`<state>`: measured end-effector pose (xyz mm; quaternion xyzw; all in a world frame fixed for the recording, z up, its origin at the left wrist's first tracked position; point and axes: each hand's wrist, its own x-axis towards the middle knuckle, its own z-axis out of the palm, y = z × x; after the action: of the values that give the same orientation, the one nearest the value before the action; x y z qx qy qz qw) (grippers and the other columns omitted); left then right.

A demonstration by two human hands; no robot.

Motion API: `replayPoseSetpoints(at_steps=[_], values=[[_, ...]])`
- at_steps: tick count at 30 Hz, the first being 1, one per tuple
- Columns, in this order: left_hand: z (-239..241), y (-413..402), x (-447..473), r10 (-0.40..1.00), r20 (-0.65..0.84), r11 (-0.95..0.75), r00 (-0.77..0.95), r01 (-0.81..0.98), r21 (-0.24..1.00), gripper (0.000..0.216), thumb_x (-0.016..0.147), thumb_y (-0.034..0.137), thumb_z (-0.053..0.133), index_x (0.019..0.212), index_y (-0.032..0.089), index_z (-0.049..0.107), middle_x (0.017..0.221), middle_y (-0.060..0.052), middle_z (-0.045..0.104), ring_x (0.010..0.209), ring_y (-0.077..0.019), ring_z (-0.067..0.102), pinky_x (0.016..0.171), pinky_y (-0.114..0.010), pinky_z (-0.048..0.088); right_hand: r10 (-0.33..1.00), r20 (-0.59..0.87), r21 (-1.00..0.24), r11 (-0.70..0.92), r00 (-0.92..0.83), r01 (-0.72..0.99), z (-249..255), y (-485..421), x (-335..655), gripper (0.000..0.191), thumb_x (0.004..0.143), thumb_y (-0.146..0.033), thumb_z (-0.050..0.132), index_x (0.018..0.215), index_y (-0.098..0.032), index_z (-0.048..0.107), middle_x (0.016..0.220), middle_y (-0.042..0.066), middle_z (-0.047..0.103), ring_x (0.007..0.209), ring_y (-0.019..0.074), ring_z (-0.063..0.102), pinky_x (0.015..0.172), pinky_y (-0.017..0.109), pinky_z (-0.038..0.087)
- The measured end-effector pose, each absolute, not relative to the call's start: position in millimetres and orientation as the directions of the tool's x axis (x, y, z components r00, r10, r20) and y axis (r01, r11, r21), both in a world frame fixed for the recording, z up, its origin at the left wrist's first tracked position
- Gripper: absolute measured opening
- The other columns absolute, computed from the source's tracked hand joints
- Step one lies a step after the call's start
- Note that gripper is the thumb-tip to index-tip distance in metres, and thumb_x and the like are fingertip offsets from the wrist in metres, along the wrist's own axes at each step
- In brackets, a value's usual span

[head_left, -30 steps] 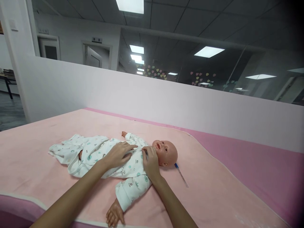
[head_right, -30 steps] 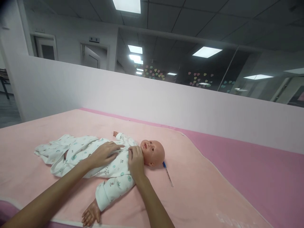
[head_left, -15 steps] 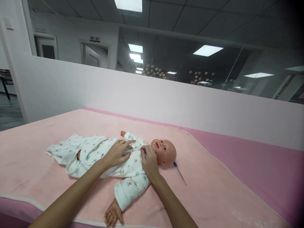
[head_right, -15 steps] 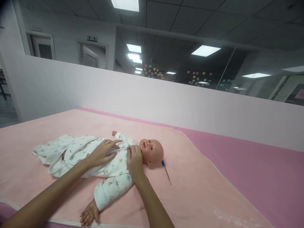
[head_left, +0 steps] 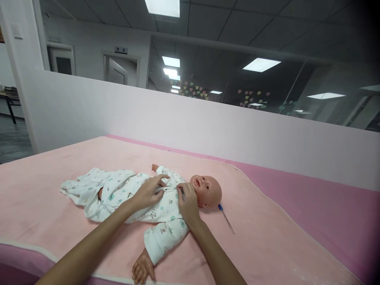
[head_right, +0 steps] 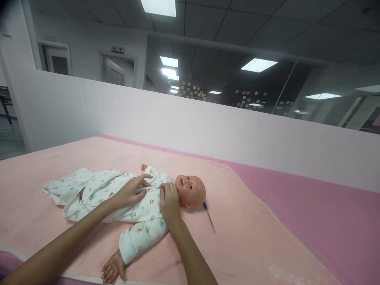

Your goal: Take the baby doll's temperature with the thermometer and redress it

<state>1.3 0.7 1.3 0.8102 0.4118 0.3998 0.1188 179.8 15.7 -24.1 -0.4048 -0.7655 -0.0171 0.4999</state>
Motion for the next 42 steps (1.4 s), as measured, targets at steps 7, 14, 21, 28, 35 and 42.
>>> replayPoseSetpoints(at_steps=[7,14,21,28,35,42], values=[[3.2,0.1,1.9,0.824,0.479,-0.565,0.302,0.491,0.663,0.044,0.072,0.014,0.044,0.114,0.023,0.04,0.082,0.001,0.059,0.076,-0.0147,0.055,0.07,-0.026,0.04,0.603,0.779,-0.383,0.677,-0.175,0.628,-23.7,15.2,179.6,0.017,0.086,-0.017,0.036,0.079,-0.019,0.052,0.079,0.004,0.055,0.077,0.0174,0.048,0.071,0.031,0.04],[4.3,-1.9,5.1,0.819,0.506,-0.566,0.271,0.534,0.629,0.036,0.069,0.012,0.044,0.103,0.022,0.043,0.082,0.001,0.059,0.08,-0.0155,0.055,0.073,-0.027,0.04,0.609,0.773,-0.388,0.675,-0.178,0.627,-22.9,14.6,179.3,0.017,0.086,-0.016,0.037,0.079,-0.019,0.052,0.078,0.004,0.055,0.077,0.0173,0.048,0.071,0.031,0.04],[4.9,-2.8,6.2,0.824,0.508,-0.56,0.25,0.498,0.662,0.033,0.066,0.011,0.044,0.097,0.022,0.043,0.082,0.001,0.061,0.078,-0.0151,0.056,0.069,-0.026,0.04,0.601,0.779,-0.372,0.672,-0.178,0.64,-22.5,14.3,179.2,0.018,0.086,-0.018,0.036,0.078,-0.02,0.053,0.078,0.004,0.056,0.077,0.0174,0.049,0.07,0.031,0.04],[4.5,-2.1,6.5,0.844,0.477,-0.536,0.248,0.446,0.717,0.031,0.068,0.011,0.045,0.097,0.021,0.041,0.084,0.0,0.063,0.08,-0.0156,0.057,0.072,-0.027,0.041,0.609,0.772,-0.377,0.671,-0.185,0.638,-21.9,13.7,179.7,0.018,0.086,-0.017,0.036,0.079,-0.019,0.053,0.078,0.004,0.056,0.077,0.0173,0.049,0.071,0.03,0.04],[5.5,-0.5,3.4,0.854,0.448,-0.517,0.263,0.354,0.779,0.028,0.069,0.013,0.049,0.095,0.02,0.04,0.081,0.0,0.065,0.075,-0.0146,0.058,0.07,-0.026,0.042,0.599,0.78,-0.371,0.678,-0.184,0.635,-22.6,13.9,179.7,0.017,0.085,-0.017,0.037,0.079,-0.02,0.053,0.078,0.004,0.056,0.077,0.0172,0.049,0.07,0.031,0.04],[11.6,-5.0,1.3,0.883,0.377,-0.451,0.278,0.282,0.847,0.026,0.07,0.016,0.05,0.094,0.019,0.041,0.079,0.0,0.064,0.065,-0.0115,0.053,0.058,-0.022,0.04,0.622,0.759,-0.391,0.671,-0.191,0.63,-22.5,13.7,180.0,0.016,0.086,-0.016,0.037,0.079,-0.019,0.052,0.079,0.003,0.056,0.078,0.0169,0.049,0.071,0.03,0.04]])
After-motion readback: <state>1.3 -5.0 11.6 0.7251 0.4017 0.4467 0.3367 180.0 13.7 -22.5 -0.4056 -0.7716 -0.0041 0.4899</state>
